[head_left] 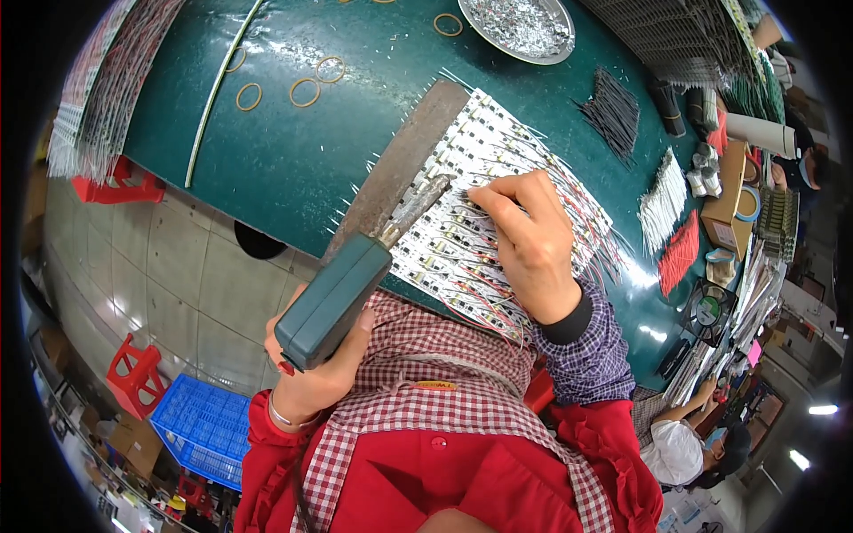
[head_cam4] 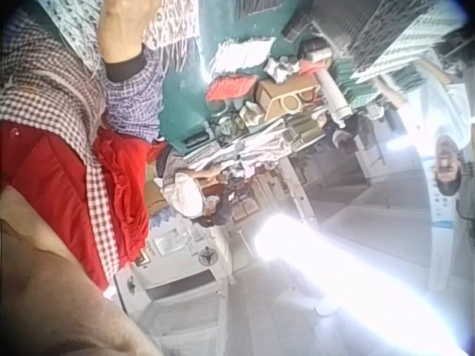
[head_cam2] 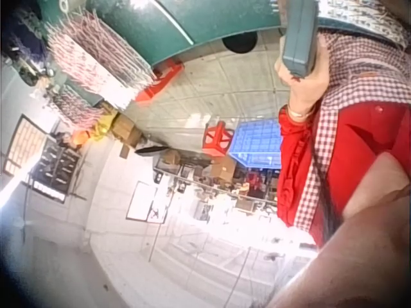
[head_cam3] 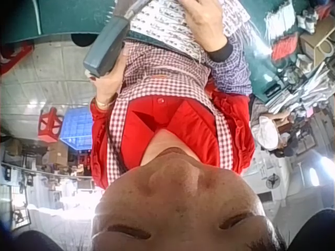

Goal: The person positions wires onto circuit board strips and solders the wire connections using a handheld soldering tool.

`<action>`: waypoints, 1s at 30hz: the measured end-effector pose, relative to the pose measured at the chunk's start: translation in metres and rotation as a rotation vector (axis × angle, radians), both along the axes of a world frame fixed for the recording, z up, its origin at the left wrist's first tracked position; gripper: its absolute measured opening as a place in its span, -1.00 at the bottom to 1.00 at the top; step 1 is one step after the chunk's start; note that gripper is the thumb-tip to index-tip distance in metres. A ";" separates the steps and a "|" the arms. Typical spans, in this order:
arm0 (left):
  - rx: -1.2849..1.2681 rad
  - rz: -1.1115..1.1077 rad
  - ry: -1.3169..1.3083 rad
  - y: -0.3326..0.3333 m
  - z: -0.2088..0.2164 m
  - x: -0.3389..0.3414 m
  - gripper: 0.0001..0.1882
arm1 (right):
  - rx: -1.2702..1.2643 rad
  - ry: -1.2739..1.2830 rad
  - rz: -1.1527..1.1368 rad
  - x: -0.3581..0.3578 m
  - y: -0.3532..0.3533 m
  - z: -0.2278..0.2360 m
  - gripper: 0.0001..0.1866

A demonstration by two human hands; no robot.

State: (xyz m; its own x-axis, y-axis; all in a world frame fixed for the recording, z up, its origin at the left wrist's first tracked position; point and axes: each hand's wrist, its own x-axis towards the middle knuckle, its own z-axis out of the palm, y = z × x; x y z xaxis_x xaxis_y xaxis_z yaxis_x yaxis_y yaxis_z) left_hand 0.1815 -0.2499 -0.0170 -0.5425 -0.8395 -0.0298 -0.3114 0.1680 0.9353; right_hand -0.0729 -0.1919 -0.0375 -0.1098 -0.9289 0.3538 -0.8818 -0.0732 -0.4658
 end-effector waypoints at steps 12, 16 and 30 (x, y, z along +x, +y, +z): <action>0.008 -0.039 0.031 -0.002 -0.001 -0.001 -0.82 | 0.008 -0.001 -0.005 -0.001 0.001 -0.004 -0.63; 0.005 -0.056 0.018 -0.001 -0.002 -0.001 -0.82 | 0.008 -0.008 0.005 -0.001 -0.001 -0.004 -0.64; 0.049 -0.036 0.021 0.002 -0.002 0.004 -0.81 | 0.024 0.016 0.014 0.000 -0.001 -0.002 -0.68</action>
State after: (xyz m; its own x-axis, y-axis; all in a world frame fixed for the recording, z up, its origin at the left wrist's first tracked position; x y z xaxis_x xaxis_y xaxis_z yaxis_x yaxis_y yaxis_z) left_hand 0.1851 -0.2481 -0.0187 -0.5733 -0.8172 -0.0588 -0.2859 0.1324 0.9491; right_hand -0.0725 -0.1933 -0.0397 -0.0913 -0.9385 0.3330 -0.8884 -0.0743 -0.4530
